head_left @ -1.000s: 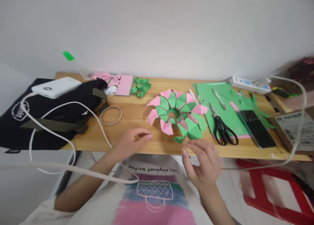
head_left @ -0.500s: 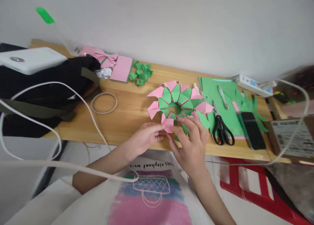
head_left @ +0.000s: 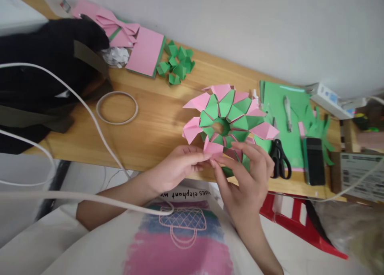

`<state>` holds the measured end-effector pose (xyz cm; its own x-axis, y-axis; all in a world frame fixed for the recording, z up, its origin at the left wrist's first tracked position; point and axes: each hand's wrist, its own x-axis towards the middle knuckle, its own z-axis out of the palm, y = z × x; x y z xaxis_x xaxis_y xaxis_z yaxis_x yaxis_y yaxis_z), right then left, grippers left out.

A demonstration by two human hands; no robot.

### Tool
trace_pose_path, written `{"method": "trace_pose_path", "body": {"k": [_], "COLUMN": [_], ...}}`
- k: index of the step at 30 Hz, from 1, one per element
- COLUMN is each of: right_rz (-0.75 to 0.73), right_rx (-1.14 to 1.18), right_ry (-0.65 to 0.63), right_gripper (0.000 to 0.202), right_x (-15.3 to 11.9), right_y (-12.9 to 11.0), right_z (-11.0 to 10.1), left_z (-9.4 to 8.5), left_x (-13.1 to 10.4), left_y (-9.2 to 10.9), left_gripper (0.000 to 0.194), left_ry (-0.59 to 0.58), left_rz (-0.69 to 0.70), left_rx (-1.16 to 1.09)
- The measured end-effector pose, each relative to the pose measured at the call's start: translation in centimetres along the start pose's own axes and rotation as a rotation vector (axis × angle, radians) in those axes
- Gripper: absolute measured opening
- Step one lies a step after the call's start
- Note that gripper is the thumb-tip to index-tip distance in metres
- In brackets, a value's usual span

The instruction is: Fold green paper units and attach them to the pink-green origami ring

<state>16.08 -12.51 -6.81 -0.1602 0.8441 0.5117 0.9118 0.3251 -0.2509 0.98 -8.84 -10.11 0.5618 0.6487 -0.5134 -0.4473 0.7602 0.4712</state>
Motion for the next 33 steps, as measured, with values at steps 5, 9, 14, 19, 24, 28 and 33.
{"method": "trace_pose_path", "body": {"k": [5,9,14,19,24,28,33], "right_rz": [0.092,0.122,0.144,0.152,0.16,0.159,0.141], "right_rx": [0.018,0.021,0.039,0.04,0.026,0.024,0.0], "right_ry": [-0.009,-0.047,-0.051,-0.042,-0.042,-0.04,-0.077], "right_gripper": [0.008,0.006,0.003,0.002,0.001,0.002,0.009], "right_x": [0.2,0.3,0.4,0.5,0.5,0.5,0.3], "right_y": [-0.3,-0.4,-0.4,-0.5,-0.6,-0.7,-0.6], "right_z": [-0.2,-0.4,-0.4,-0.3,-0.4,-0.5,-1.2], "left_z": [-0.2,-0.1,0.0,0.3,0.5,0.5,0.5], "left_x": [0.2,0.2,0.1,0.1,0.4,0.4,0.4], "left_y": [0.1,0.2,0.1,-0.5,-1.2,-1.2,-1.1], "left_gripper": [0.01,0.012,0.011,0.014,0.011,0.01,0.009], "left_ry": [0.006,-0.025,-0.029,-0.113,-0.186,-0.181,-0.153], "left_rz": [0.003,-0.008,-0.03,-0.001,0.028,0.017,0.009], "left_rx": [0.04,0.007,-0.087,-0.2,-0.241,-0.232,-0.244]}}
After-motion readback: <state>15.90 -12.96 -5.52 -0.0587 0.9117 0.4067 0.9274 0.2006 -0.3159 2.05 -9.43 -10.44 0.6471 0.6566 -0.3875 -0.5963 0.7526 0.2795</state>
